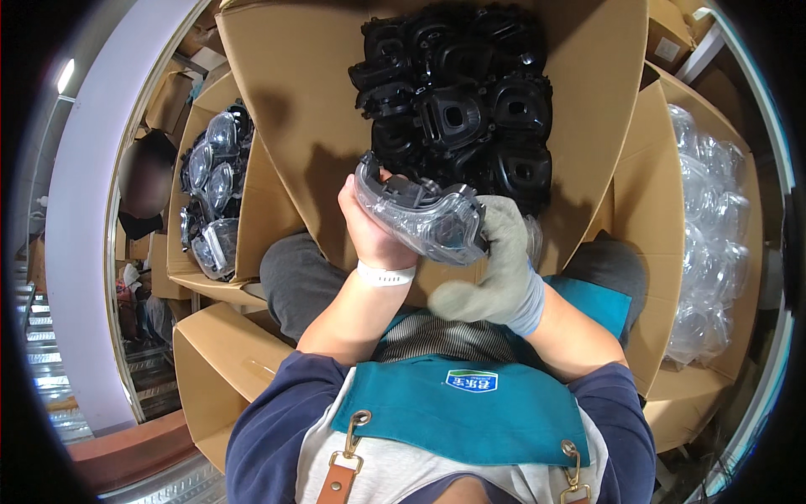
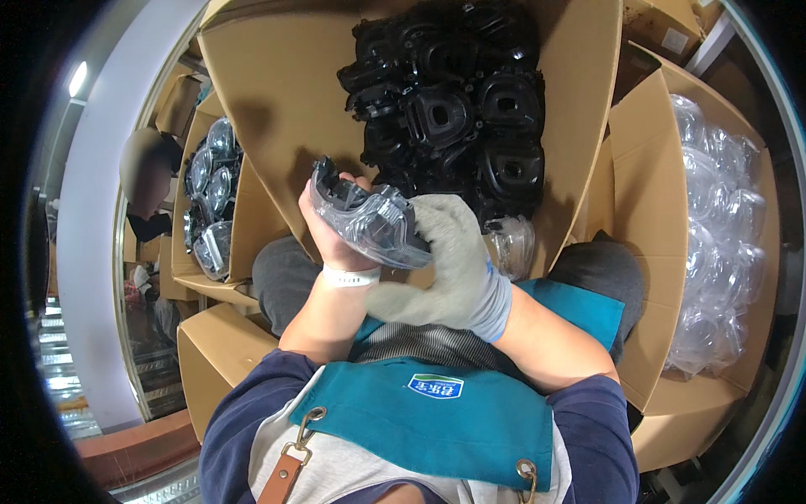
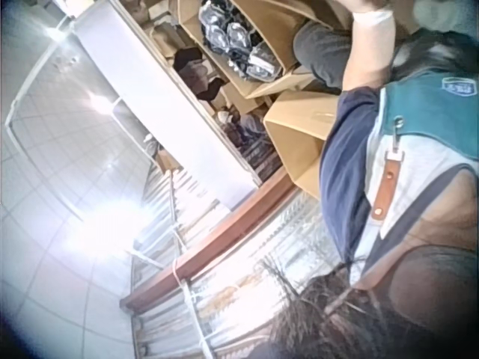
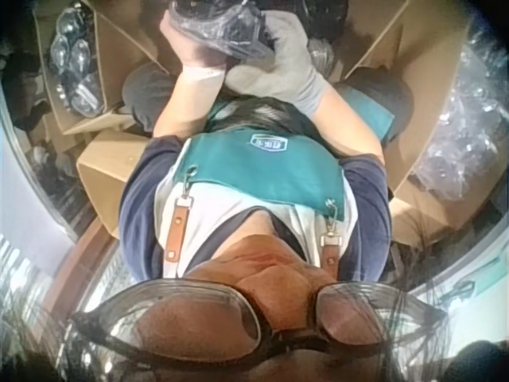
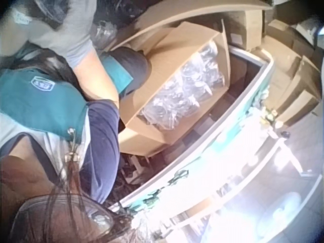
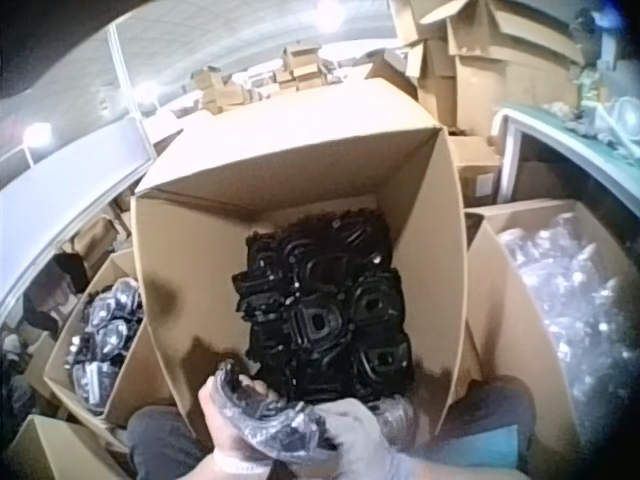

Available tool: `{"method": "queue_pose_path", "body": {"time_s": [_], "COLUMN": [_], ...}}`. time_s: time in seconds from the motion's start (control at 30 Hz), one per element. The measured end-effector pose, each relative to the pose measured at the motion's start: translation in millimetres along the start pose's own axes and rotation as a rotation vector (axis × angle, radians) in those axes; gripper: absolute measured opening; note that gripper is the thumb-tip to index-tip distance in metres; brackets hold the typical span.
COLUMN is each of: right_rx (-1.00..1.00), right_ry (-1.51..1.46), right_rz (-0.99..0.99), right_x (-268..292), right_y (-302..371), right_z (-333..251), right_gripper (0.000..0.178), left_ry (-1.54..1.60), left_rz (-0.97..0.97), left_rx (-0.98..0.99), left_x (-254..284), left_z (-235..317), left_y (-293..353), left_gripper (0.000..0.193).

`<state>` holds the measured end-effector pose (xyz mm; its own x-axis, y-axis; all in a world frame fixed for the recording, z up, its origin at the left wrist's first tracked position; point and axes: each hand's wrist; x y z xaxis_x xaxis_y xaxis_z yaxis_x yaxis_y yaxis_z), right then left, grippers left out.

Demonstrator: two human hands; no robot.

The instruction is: The person assembles automotive lights by taking clear plastic covers and black housings from cardboard boxes, attaching the covers onto the housings by hand, and placing the assembled lights into an adjacent cardboard box.

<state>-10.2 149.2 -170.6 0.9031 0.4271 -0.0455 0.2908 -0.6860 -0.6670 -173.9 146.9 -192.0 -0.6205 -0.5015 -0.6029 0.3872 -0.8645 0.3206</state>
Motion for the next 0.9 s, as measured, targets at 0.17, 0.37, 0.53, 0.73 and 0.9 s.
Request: {"method": "queue_pose_path", "body": {"time_s": [0.17,0.37,0.53,0.73,0.9], "right_rx": [-0.066,0.016,0.089,-0.242,-1.34], "right_ry": [0.281,0.326,0.161,0.24,1.044], "right_rz": [0.147,-0.16,0.098,0.207,-0.436], "right_x": [-13,-5,-14,25,58], "right_y": [20,20,52,12,40], "right_z": [7,2,40,96,136], "right_gripper": [0.042,0.039,0.066,0.057,0.08], "left_ry": [-0.04,-0.357,-0.409,-0.635,-0.449], "left_rz": [-0.069,-0.304,-0.182,-0.168,0.673], "left_rx": [-0.129,-0.506,-0.57,-0.979,-1.029], "left_x": [-2,6,10,86,113], "left_z": [-18,-10,-12,62,175], "left_y": [17,21,19,7,-36], "left_gripper": [0.048,0.05,0.052,0.064,0.059]}}
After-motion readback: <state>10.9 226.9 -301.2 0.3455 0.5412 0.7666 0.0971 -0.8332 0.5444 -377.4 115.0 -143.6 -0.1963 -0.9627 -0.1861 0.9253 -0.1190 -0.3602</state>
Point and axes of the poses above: each hand's wrist, its own y-axis away from the middle knuckle, its own x-axis out of the back of the hand, z = x × y, and after that the axes turned 14 degrees about -y, right-handed
